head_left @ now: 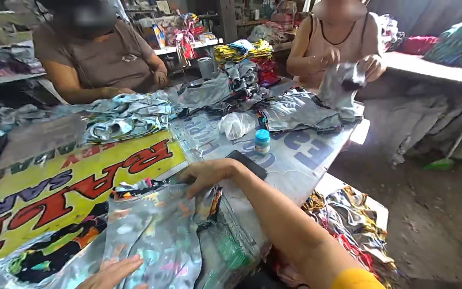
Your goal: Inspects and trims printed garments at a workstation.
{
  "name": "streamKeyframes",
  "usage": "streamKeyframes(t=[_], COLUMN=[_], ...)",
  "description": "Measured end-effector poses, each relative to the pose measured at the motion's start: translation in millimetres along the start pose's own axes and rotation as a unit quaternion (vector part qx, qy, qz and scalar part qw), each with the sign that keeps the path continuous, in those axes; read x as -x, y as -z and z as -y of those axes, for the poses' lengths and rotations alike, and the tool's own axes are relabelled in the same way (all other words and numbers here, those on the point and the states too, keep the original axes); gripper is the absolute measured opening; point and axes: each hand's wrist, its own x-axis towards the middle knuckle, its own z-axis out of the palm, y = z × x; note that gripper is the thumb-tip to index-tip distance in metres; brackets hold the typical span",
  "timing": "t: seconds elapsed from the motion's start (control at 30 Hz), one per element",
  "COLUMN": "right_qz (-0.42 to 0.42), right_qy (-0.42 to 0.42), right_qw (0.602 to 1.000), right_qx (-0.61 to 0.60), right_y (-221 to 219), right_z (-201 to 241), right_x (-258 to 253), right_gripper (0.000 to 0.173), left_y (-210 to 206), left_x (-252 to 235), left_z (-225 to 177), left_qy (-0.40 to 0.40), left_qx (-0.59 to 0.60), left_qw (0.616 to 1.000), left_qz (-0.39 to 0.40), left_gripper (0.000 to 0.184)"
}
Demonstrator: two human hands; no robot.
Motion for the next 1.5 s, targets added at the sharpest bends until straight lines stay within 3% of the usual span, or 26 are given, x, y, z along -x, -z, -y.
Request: streamKeyframes(t=[0.1, 0.23, 0.37, 0.4, 0.5, 0.6, 0.7, 0.77, 0.93, 1.0, 1.07, 1.13, 1.23, 1.37, 1.5], right_qz=[-0.05, -0.09, -0.094, -0.093, -0.103, -0.134, -0.154, -0.119, -0.094, -0.096, -0.112, -0.099, -0.077, -0.105, -0.102], right_qy=[0.004, 0.035, 0.058, 0.058, 0.047, 0.042, 0.037, 0.057, 0.076, 0.07, 0.062, 0.074, 0.106, 0.062, 0.001], right_qw=[0.994, 0.961, 0.928, 0.927, 0.931, 0.936, 0.961, 0.976, 0.949, 0.94, 0.938, 0.937, 0.928, 0.961, 0.994], right_qx=[-0.095, -0.258, -0.354, -0.36, -0.347, -0.323, -0.225, -0.174, -0.291, -0.32, -0.322, -0.327, -0.35, -0.248, 0.038], right_y=[-0.9, -9.1, -16.1, -16.7, -13.7, -10.1, -8.1, -10.2, -12.5, -12.0, -18.7, -22.8, -21.5, -10.1, -15.2], right_z=[9.4, 12.8, 13.6, 14.5, 16.0, 18.1, 22.9, 29.7, 24.6, 24.9, 29.6, 33.7, 33.6, 27.9, 19.2], right_x=[4.3, -1.4, -5.0, -5.3, -5.2, -3.0, 4.5, 9.4, 1.2, 2.7, 2.8, 2.7, 3.4, 0.1, -11.4], right_gripper=[0.016, 0.016, 0.017, 0.02, 0.024, 0.023, 0.028, 0.029, 0.017, 0.008, 0.005, 0.008, 0.011, 0.015, 0.023], left_y=[1.1, -3.8, -39.6, -50.9, -69.3, -62.9, -57.1, -53.0, -50.3, -53.0, -58.2, -64.2, -61.1, -6.9, 59.0], left_x=[-18.7, -59.1, -95.7, -100.8, -107.6, -106.6, -108.3, -107.0, -104.6, -102.7, -100.0, -99.6, -97.9, -87.9, -53.3], left_z=[-0.5, -5.4, 3.6, 9.2, 24.2, 32.2, 26.1, 20.3, 26.1, 28.8, 31.6, 26.9, 19.0, 16.3, 50.5], left_qy=[0.015, 0.017, 0.072, 0.088, 0.104, 0.125, 0.157, 0.183, 0.208, 0.178, 0.122, 0.09, 0.127, 0.192, 0.224], left_qx=[-0.045, -0.002, 0.022, 0.025, 0.07, 0.205, 0.323, 0.368, 0.483, 0.472, 0.39, 0.292, 0.269, 0.449, 0.413], left_qw=[0.999, 1.0, 0.997, 0.995, 0.987, 0.961, 0.917, 0.889, 0.826, 0.844, 0.901, 0.945, 0.948, 0.849, 0.817], left_qz=[0.017, 0.001, -0.033, -0.046, -0.104, -0.14, -0.176, -0.201, -0.203, -0.184, -0.145, -0.116, -0.116, -0.199, -0.333], left_gripper=[0.036, 0.04, 0.081, 0.08, 0.038, 0.014, 0.019, 0.02, 0.024, 0.025, 0.03, 0.057, 0.048, 0.027, 0.018])
